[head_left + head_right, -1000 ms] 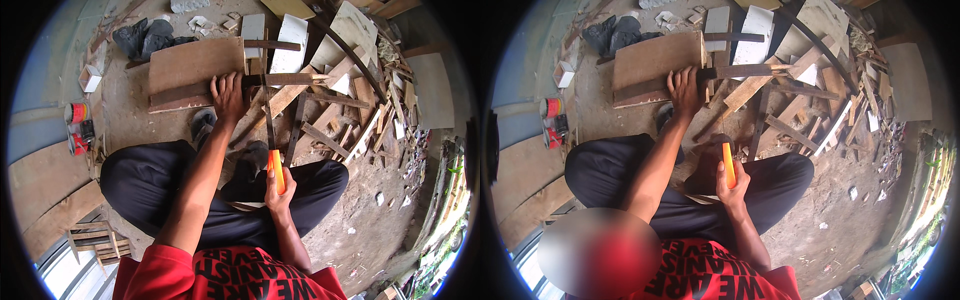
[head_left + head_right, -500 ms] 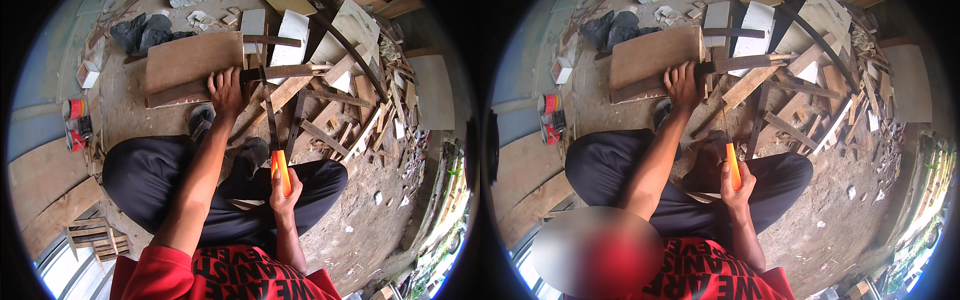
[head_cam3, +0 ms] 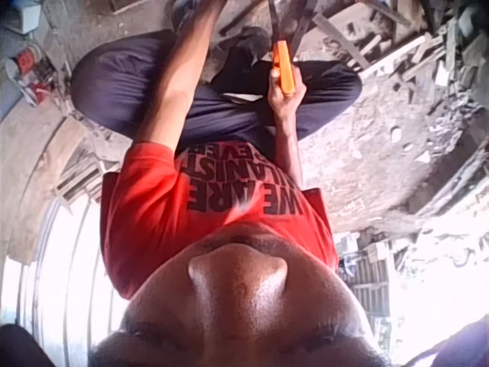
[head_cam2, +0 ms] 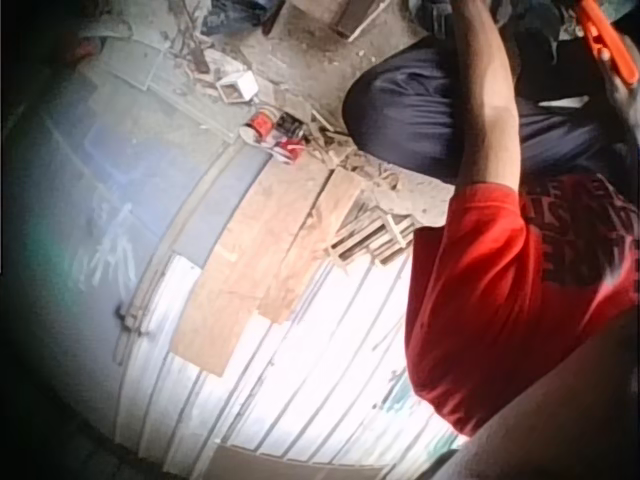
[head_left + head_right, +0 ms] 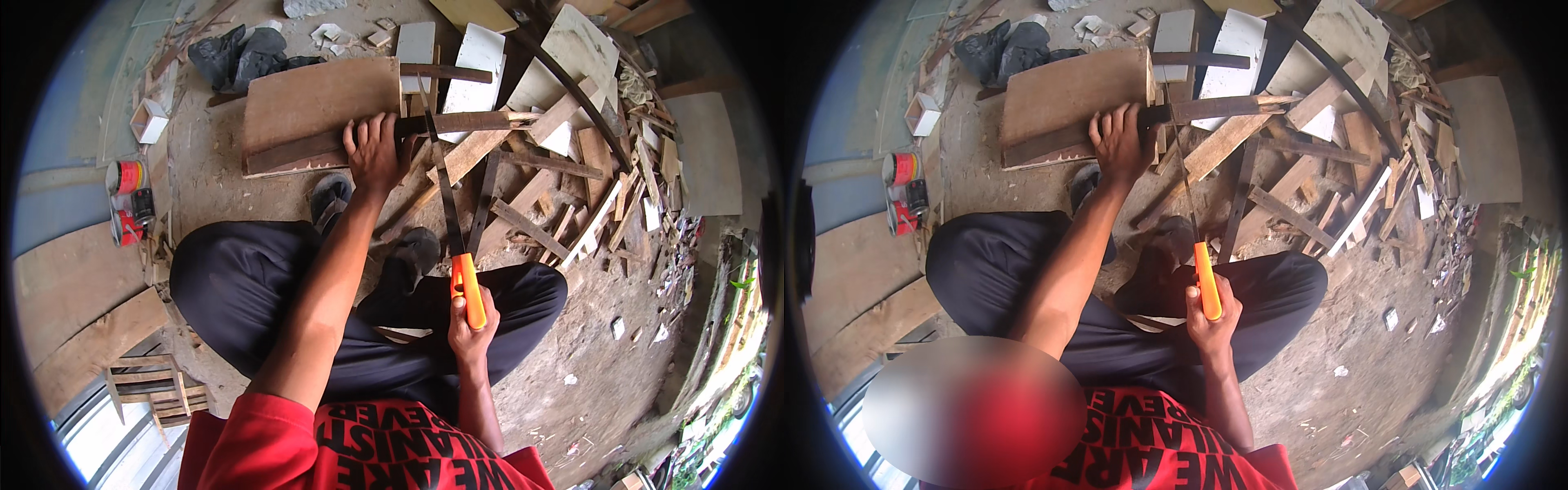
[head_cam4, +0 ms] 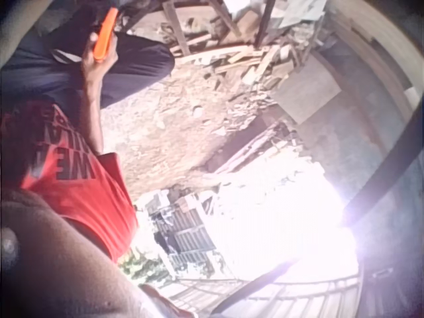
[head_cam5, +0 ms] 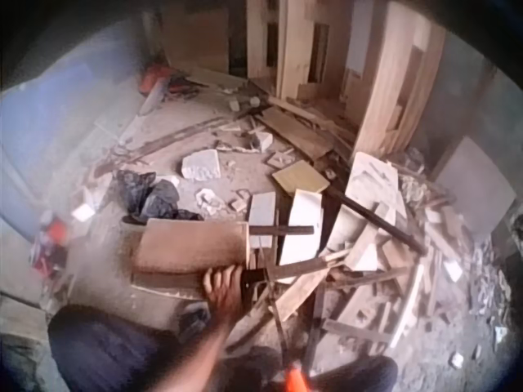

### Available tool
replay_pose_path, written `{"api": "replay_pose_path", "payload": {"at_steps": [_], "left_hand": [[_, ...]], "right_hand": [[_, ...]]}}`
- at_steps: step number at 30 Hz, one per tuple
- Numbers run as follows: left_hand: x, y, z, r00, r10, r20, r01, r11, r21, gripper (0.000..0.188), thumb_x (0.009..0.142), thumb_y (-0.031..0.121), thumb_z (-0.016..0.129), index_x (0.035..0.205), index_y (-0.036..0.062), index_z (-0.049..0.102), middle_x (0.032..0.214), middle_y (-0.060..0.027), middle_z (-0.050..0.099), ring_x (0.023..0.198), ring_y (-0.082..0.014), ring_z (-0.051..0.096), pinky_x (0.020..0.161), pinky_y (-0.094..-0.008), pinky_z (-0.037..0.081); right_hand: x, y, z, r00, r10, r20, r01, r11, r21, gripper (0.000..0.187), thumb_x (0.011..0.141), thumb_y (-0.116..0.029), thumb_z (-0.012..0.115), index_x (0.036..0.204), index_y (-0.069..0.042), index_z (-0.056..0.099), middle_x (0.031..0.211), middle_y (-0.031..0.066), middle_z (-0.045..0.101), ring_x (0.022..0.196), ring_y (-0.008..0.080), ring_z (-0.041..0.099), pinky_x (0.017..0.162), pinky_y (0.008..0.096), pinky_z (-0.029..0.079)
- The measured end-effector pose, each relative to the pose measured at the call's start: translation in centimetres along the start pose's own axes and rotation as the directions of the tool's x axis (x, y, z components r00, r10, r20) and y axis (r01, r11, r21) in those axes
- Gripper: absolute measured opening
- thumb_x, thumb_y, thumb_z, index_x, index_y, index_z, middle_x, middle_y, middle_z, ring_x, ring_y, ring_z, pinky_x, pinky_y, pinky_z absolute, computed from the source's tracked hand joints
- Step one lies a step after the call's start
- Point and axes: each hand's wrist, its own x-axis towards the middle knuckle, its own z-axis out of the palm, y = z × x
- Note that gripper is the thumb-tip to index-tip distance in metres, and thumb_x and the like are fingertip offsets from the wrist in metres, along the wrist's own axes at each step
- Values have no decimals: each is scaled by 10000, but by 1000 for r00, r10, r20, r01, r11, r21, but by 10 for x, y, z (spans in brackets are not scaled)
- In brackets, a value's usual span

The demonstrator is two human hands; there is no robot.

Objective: The person sits on the floor and uses a hand saw to cut a piece of wood resting on a makeshift support. The person maintains a steady sawing motion throughout the clip.

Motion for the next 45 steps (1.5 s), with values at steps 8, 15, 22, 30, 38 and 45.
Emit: {"api": "replay_pose_path", "payload": {"at_steps": [8,15,22,30,38,45], "left_hand": [[-1,0,-2,1000,5,-3,-5,1000,-30,468,930,403,585,1263,78,541,1222,-91,572,1171,-276,500,1121,-516,201],[-2,-2,-3,1000,-10,21,10,1000,-12,459,942,422,558,1263,93,549,1203,-87,572,1141,-271,514,1112,-511,217],[-1,0,-5,999,-28,24,29,999,-46,487,911,427,596,1264,94,557,1169,-89,567,1142,-274,507,1114,-506,215],[-2,-3,-13,995,35,98,-27,997,-77,480,871,404,641,1248,117,564,1181,-79,553,1163,-268,490,1119,-500,221],[-15,-11,-1,988,146,47,-143,988,-49,492,847,457,663,1219,148,572,1207,-58,551,1168,-241,502,1109,-498,261],[-14,-8,-3,990,136,45,-134,990,-36,503,870,456,631,1244,127,562,1213,-54,558,1154,-236,500,1109,-483,251]], "right_hand": [[0,-7,15,996,27,-85,-31,999,-42,248,890,-212,722,847,-23,567,586,94,521,463,223,538,488,312,442],[-26,-1,5,1000,21,-17,-23,991,-135,318,866,-190,737,739,-56,478,527,90,456,415,269,492,438,333,407],[-5,-3,13,994,11,-107,-16,999,-47,284,895,-170,691,723,-26,516,519,69,482,448,107,478,443,291,400],[81,-13,63,990,-80,-113,81,997,3,313,945,-198,670,740,-9,528,544,70,486,513,90,424,469,306,391],[51,-12,82,991,98,-95,-72,966,248,238,973,-131,621,769,-19,569,611,-52,498,573,22,419,504,219,349],[47,3,78,989,21,-147,-3,993,120,227,928,-114,647,743,8,597,558,30,537,491,113,529,453,288,399]]}}
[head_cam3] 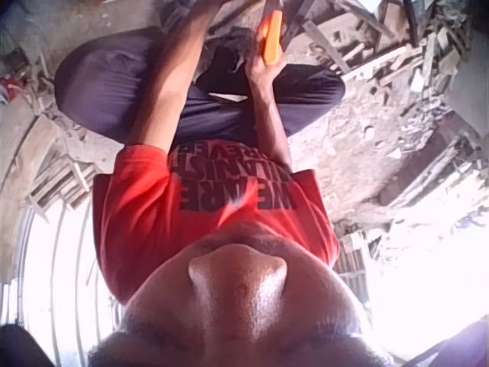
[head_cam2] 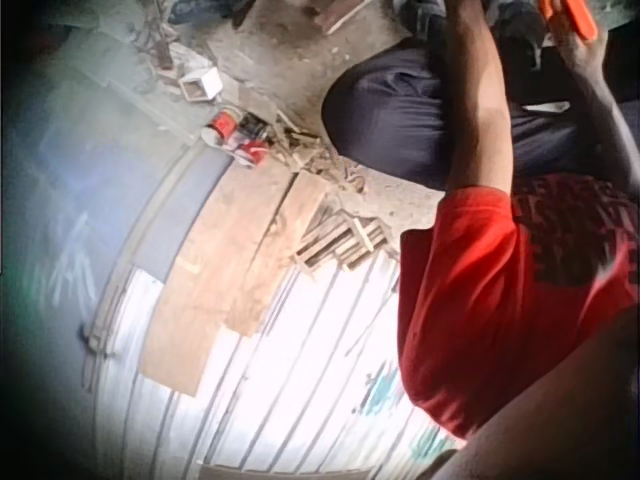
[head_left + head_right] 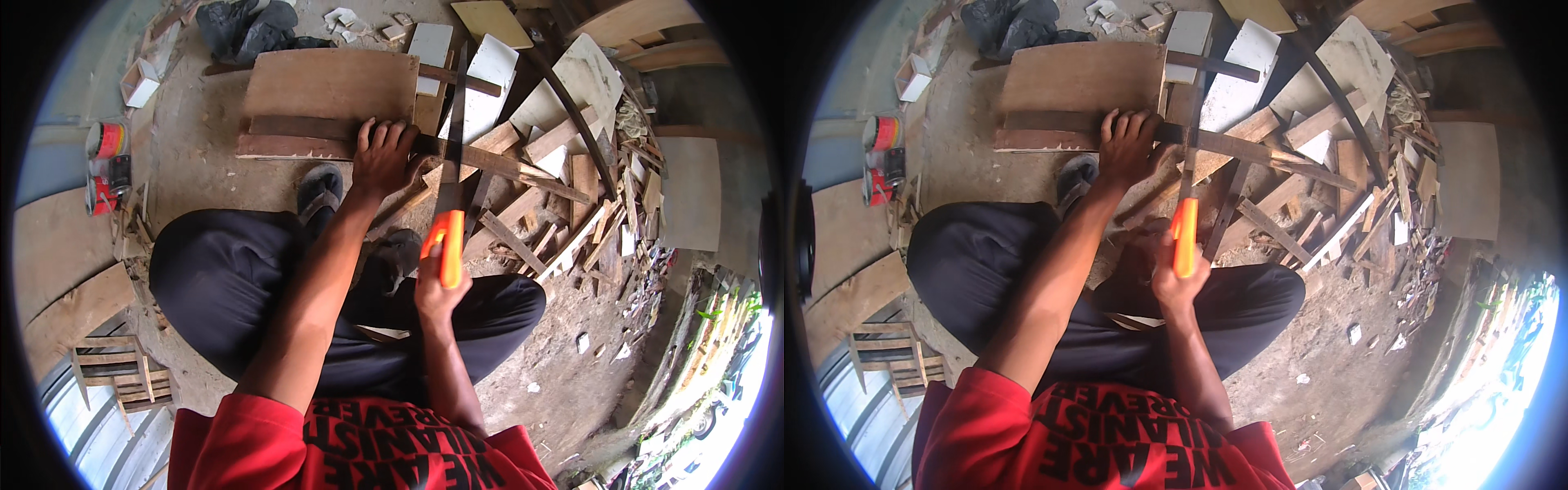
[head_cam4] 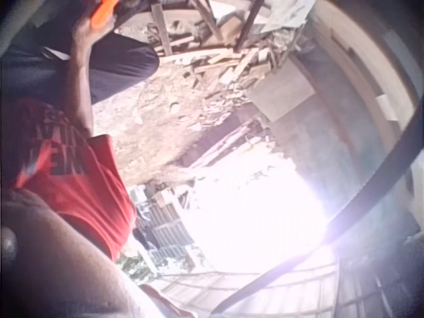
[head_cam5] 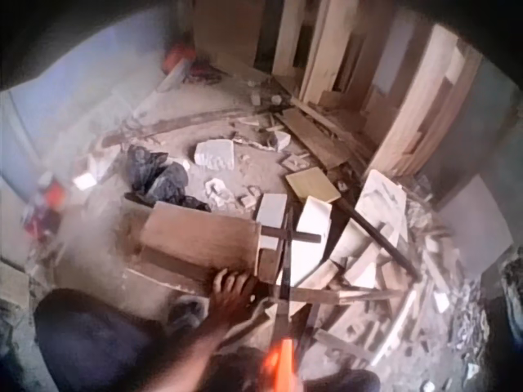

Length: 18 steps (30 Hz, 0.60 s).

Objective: The person sits on the floor and uses a hand saw to cut a piece of wood resting on a makeshift support. The person maintains a steady sawing motion throughout the clip.

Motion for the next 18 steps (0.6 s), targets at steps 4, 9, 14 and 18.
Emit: {"api": "replay_pose_path", "payload": {"at_steps": [4,9,14,18], "left_hand": [[5,3,-7,1000,14,4,-14,999,-28,477,899,451,598,1236,115,570,1186,-68,575,1149,-251,503,1111,-486,245],[8,3,-10,999,18,-32,-19,999,-34,443,933,459,551,1199,109,602,1113,-101,583,1075,-291,524,1028,-481,297],[24,4,-15,999,27,-47,-29,999,-40,438,950,478,520,1110,92,650,1067,-94,583,1025,-290,543,907,-448,339],[28,5,-15,1000,-20,-23,19,998,-67,463,937,512,526,1081,95,666,1025,-97,586,990,-294,543,867,-454,359]], "right_hand": [[3,-18,-34,850,-479,-220,485,874,-30,214,938,-85,575,775,47,615,586,9,553,498,80,470,476,245,380],[-11,-11,-65,960,-258,-107,251,965,-74,204,912,-80,615,729,9,595,522,92,499,419,233,523,445,335,401],[-45,26,-62,978,-139,-156,136,990,-30,227,894,-106,677,721,4,579,530,118,503,424,252,490,452,340,389],[-44,32,-72,964,-221,-145,213,975,-70,228,890,-94,680,715,2,570,513,133,463,406,272,464,441,355,372]]}}
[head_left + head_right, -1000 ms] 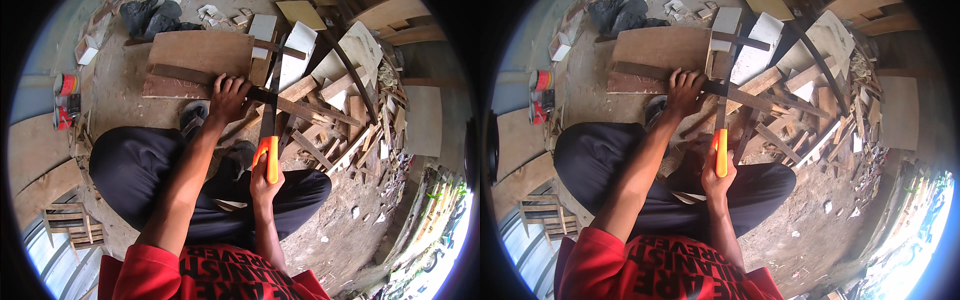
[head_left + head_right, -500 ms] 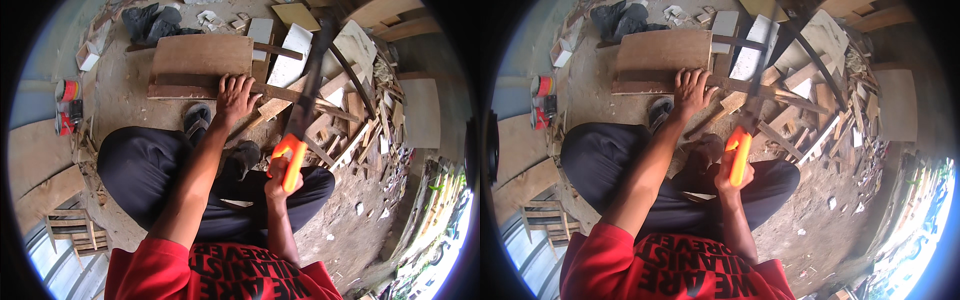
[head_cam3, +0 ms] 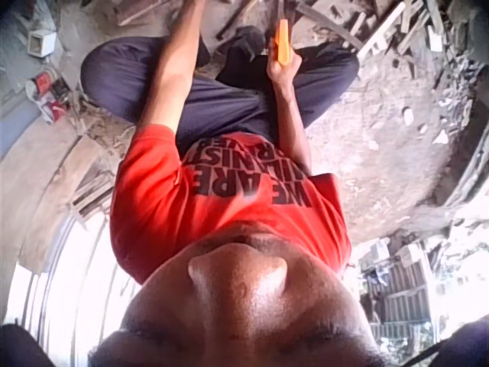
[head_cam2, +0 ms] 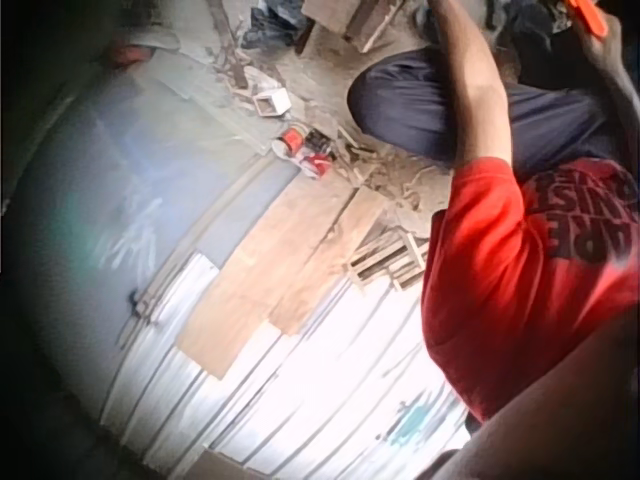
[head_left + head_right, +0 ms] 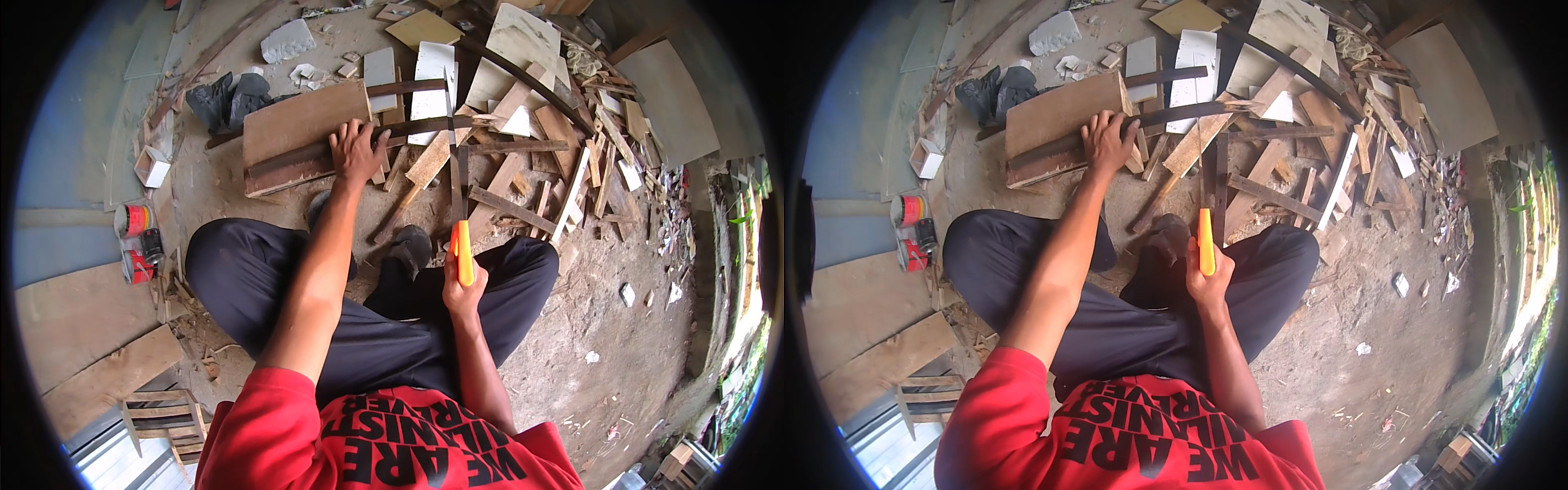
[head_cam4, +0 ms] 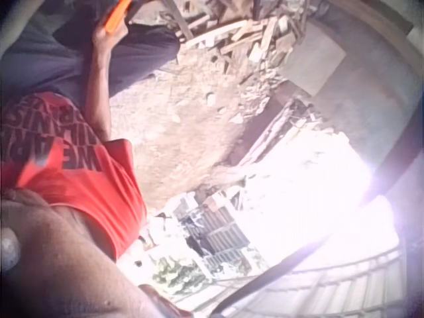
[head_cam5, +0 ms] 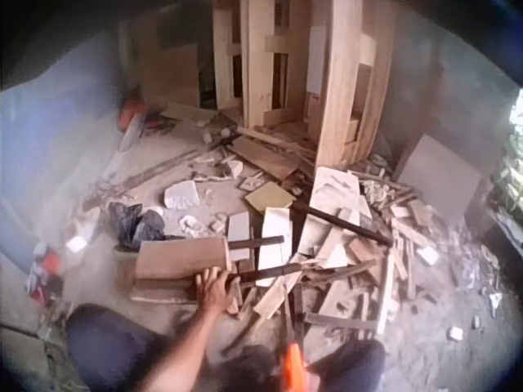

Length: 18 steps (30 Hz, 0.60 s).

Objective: The person sits on the floor and uses a hand saw to cut a piece of wood resting on a makeshift support. The person maintains a steady sawing motion throughout the clip.

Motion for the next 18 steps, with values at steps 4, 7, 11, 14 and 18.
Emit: {"api": "replay_pose_path", "payload": {"at_steps": [4,7,11,14,18], "left_hand": [[1,-8,-1,998,19,65,-23,998,59,444,939,512,542,1119,124,663,1057,-70,588,1007,-279,539,867,-432,359],[-7,-8,1,998,69,12,-70,994,89,452,935,520,551,1132,128,660,1047,-65,589,1022,-275,534,873,-430,362],[-6,-15,0,997,81,-18,-79,993,89,431,929,520,562,1072,129,671,1010,-70,589,986,-273,539,851,-436,368],[-7,-16,-2,998,45,41,-48,995,91,424,939,507,552,1124,142,663,1065,-68,593,1042,-274,538,890,-434,366],[-7,-14,-4,998,40,47,-44,995,85,416,939,499,559,1118,140,667,1065,-71,595,1043,-279,541,890,-437,368]], "right_hand": [[2,5,0,1000,-11,12,10,998,68,253,886,-115,689,700,-1,561,512,138,466,409,281,474,445,361,383],[2,0,-1,1000,-9,-3,9,1000,-4,253,882,-115,687,696,-5,556,513,139,468,412,283,481,450,362,391],[2,4,1,1000,15,26,-16,999,35,243,873,-97,686,691,-7,552,520,135,486,413,294,491,449,363,395],[3,7,2,1000,-2,28,0,997,73,242,865,-89,691,687,-10,549,522,136,489,408,294,491,443,359,391],[3,8,3,999,-47,1,47,995,86,247,860,-86,698,681,-13,545,521,139,485,403,292,489,436,353,385]]}}
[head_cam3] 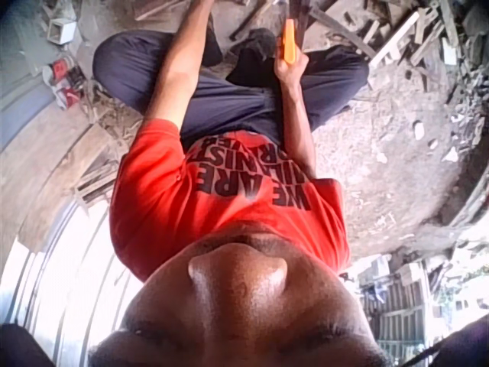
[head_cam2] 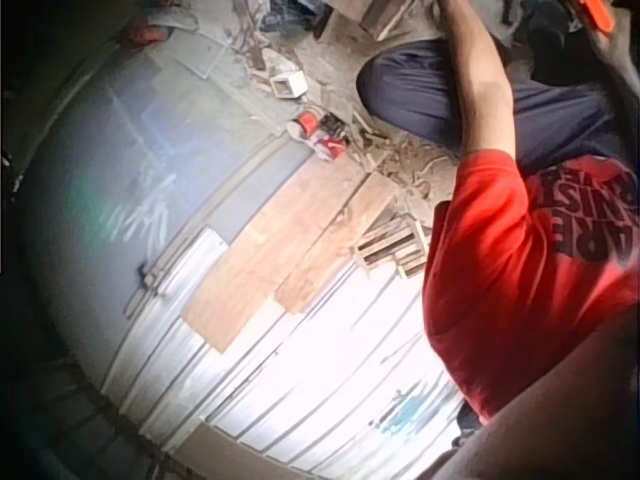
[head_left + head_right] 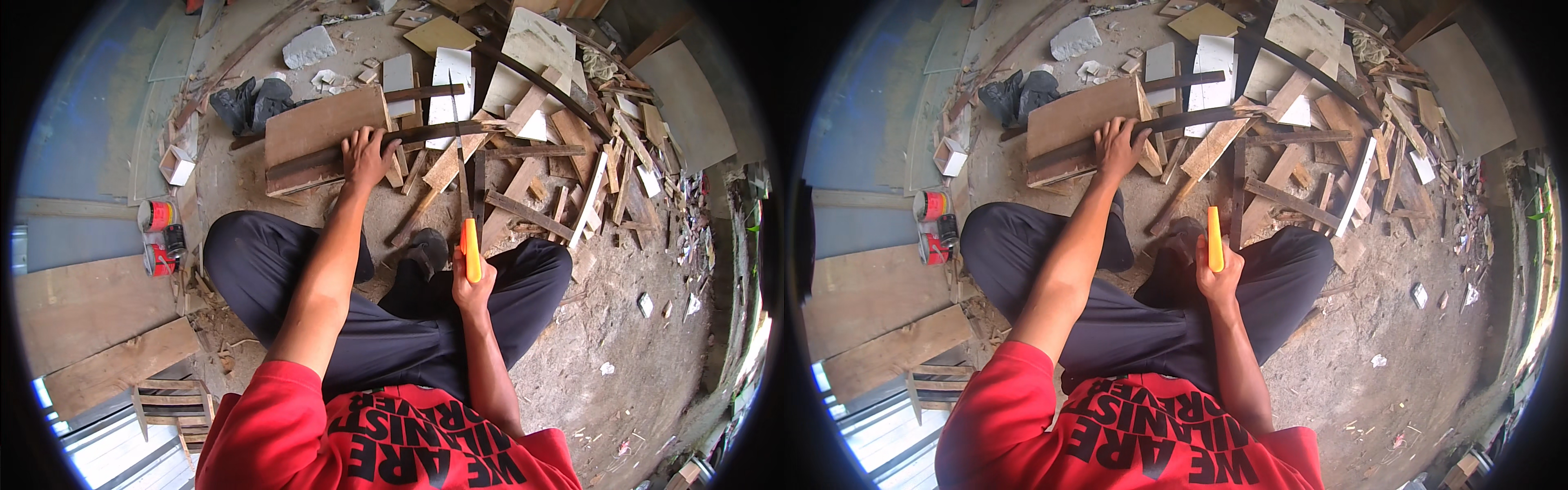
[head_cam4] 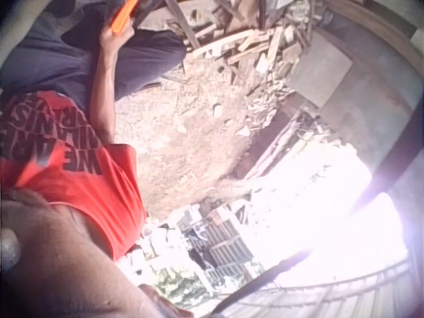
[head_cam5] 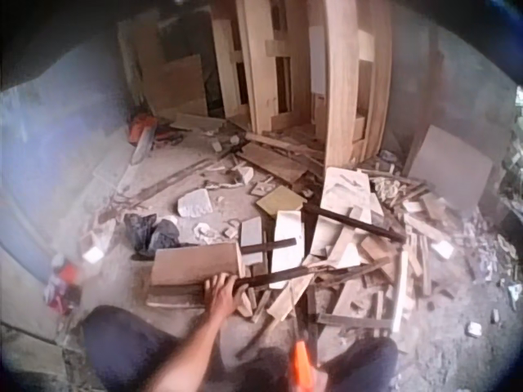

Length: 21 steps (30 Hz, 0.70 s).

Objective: The person sits on the floor and uses a hand saw to cut a piece of wood resting on a makeshift support. The person maintains a steady sawing motion throughout the clip.

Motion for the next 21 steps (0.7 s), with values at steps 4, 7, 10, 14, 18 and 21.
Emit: {"api": "replay_pose_path", "payload": {"at_steps": [4,7,10,14,18,21], "left_hand": [[0,0,0,1000,3,-13,-3,1000,-12,416,935,500,566,1112,139,670,1070,-74,595,1038,-283,544,888,-440,369],[0,0,1,1000,-11,-7,11,1000,-24,426,933,506,569,1118,137,671,1077,-74,594,1049,-284,545,900,-447,367],[-3,1,3,998,-23,-53,21,999,-49,447,918,515,586,1129,129,666,1064,-86,588,1052,-291,539,904,-455,367],[-22,3,9,989,22,-149,-23,1000,-1,474,902,521,604,1173,133,640,1088,-110,573,1078,-312,523,935,-479,356],[-19,10,1,990,47,-130,-58,995,-83,407,941,427,575,1165,91,623,1083,-126,562,1065,-322,520,934,-505,349],[-7,12,2,990,-86,-109,72,990,-123,326,941,350,571,1082,62,628,1039,-133,578,1020,-333,540,887,-507,368]], "right_hand": [[2,-3,-1,1000,4,9,-4,1000,-4,250,857,-87,703,677,-13,545,520,140,483,404,294,489,434,356,384],[1,-1,-1,1000,12,14,-12,1000,-8,250,858,-89,702,677,-12,547,520,141,482,406,296,489,435,361,383],[0,0,-1,999,8,31,-7,1000,-25,247,860,-91,699,681,-13,548,521,142,480,411,300,489,438,367,383],[2,-17,1,997,19,78,-19,1000,4,245,861,-92,697,690,-14,540,521,145,481,418,311,493,439,372,380],[-2,-18,7,992,34,124,-39,998,41,268,872,-105,691,677,-19,529,530,149,493,432,323,524,439,368,383],[2,-21,12,990,12,141,-16,1000,25,272,878,-112,690,678,-14,534,530,147,497,422,305,510,437,358,385]]}}
